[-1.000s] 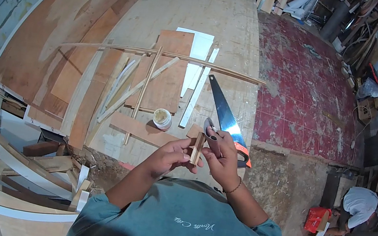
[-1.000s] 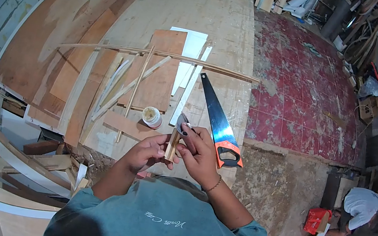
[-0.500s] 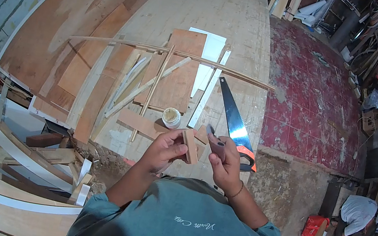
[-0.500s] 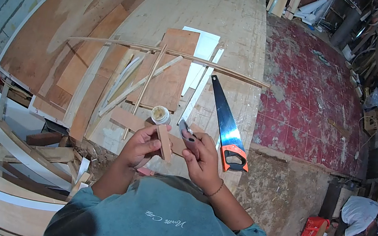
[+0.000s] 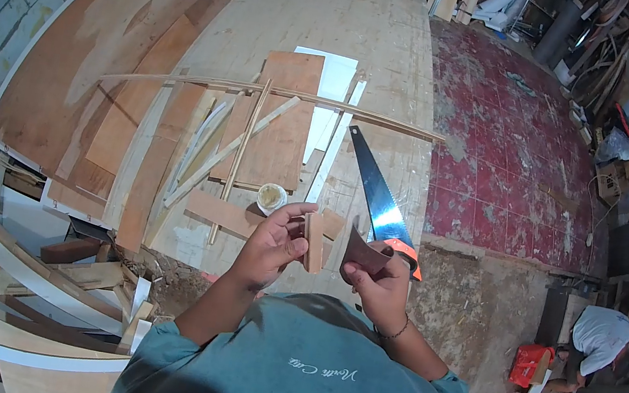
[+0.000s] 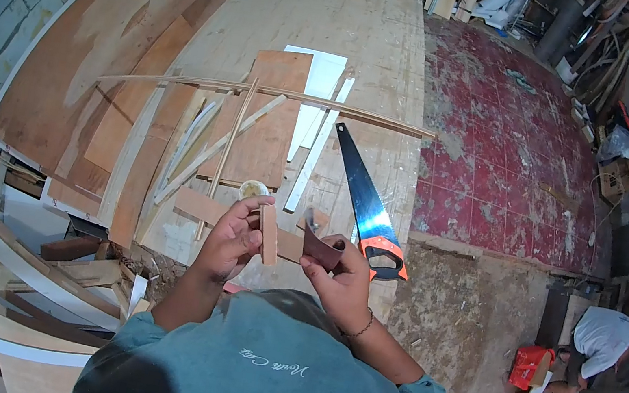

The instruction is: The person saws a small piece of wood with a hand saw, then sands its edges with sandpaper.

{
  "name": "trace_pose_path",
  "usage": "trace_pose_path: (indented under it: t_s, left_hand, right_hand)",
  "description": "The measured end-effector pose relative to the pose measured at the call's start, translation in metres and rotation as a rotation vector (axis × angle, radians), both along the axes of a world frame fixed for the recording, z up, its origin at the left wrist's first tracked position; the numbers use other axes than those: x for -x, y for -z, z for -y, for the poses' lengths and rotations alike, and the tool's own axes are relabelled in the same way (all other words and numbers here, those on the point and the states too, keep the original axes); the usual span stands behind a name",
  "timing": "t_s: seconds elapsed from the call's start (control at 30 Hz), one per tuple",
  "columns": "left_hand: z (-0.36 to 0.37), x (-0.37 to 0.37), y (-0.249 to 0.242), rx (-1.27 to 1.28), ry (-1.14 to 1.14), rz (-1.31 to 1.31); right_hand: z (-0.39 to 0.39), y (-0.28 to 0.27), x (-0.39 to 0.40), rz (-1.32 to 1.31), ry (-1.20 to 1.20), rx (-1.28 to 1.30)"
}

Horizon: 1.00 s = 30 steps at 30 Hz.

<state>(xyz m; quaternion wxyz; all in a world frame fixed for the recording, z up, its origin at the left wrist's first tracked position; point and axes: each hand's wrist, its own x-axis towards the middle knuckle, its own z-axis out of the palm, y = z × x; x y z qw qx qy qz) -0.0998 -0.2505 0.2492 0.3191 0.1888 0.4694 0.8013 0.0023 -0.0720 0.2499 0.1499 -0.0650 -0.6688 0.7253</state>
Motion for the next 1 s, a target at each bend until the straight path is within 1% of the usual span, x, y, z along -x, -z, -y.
trace_pose_path:
  t_s: [0.03, 0.07, 0.1, 0.13, 0.17, 0.23, 0.3, 0.33, 0.37, 0.4, 0.43, 0.47, 0.53, 0.63, 0.67, 0.7, 0.73, 0.8, 0.83, 0.9, 1.0]
  left_hand:
    - [-0.004, -0.002, -0.005, -0.011, 0.001, 0.081]
    - [-0.006, -0.004, -0.007, -0.008, 0.008, 0.083]
    - [-0.008, -0.005, -0.009, -0.041, 0.049, 0.159]
    - [-0.009, -0.006, -0.01, -0.074, 0.089, 0.235]
    - [-0.009, -0.006, -0.007, -0.072, 0.093, 0.235]
    - [-0.01, -0.006, 0.002, -0.138, 0.161, 0.354]
    - [-0.012, -0.006, 0.0, -0.119, 0.161, 0.371]
    - [-0.012, -0.006, -0.001, -0.101, 0.156, 0.387]
    - [-0.013, -0.006, -0.002, -0.101, 0.16, 0.387]
    - [-0.014, -0.007, -0.002, -0.1, 0.156, 0.326]
    - [-0.014, -0.007, -0.003, -0.099, 0.152, 0.264]
    - [-0.014, -0.008, -0.006, -0.098, 0.151, 0.264]
    - [-0.013, -0.012, -0.011, 0.109, 0.104, 0.064]
    - [-0.007, -0.011, -0.005, 0.103, 0.128, 0.12]
    - [-0.007, -0.012, -0.004, 0.103, 0.127, 0.119]
    - [-0.008, -0.014, -0.003, 0.109, 0.056, 0.01]
    - [-0.009, -0.014, -0.003, 0.116, -0.015, -0.099]
    - [-0.008, -0.017, -0.012, 0.121, -0.013, -0.076]
    - [-0.008, -0.018, -0.015, 0.126, -0.01, -0.051]
    - [-0.008, -0.019, -0.013, 0.106, -0.031, -0.079]
    - [-0.007, -0.017, -0.002, 0.074, -0.056, -0.143]
  right_hand:
    - [-0.001, 0.004, 0.0, -0.062, 0.001, 0.029]
    - [-0.002, 0.008, 0.0, -0.126, 0.001, 0.058]
    - [-0.002, 0.009, -0.001, -0.065, -0.009, 0.067]
    - [-0.001, 0.005, -0.004, -0.066, -0.004, 0.069]
    - [0.003, -0.004, -0.007, -0.023, -0.002, 0.121]
    - [0.004, -0.005, -0.01, 0.019, 0.003, 0.173]
    - [0.001, 0.008, -0.012, -0.187, 0.001, -0.232]
    - [0.001, 0.011, -0.01, -0.186, 0.004, -0.232]
    - [0.0, 0.013, -0.007, -0.277, 0.031, -0.324]
    - [0.0, 0.014, -0.006, -0.367, 0.056, -0.417]
    - [0.0, 0.015, -0.007, -0.367, 0.057, -0.417]
    - [0.001, 0.016, -0.008, -0.356, 0.081, -0.4]
    - [0.002, 0.014, -0.009, -0.347, 0.1, -0.382]
    - [0.002, 0.007, -0.012, -0.368, 0.155, -0.36]
    - [0.003, 0.007, -0.013, -0.333, 0.178, -0.303]
    - [0.004, 0.006, -0.013, -0.298, 0.2, -0.247]
    - [0.003, 0.004, -0.012, -0.301, 0.2, -0.246]
    - [0.0, -0.002, -0.009, -0.363, 0.225, -0.29]
    - [-0.002, 0.001, -0.01, -0.364, 0.226, -0.291]
    - [-0.006, 0.008, -0.011, -0.291, 0.124, -0.234]
    - [-0.001, 0.001, -0.009, -0.312, 0.133, -0.249]
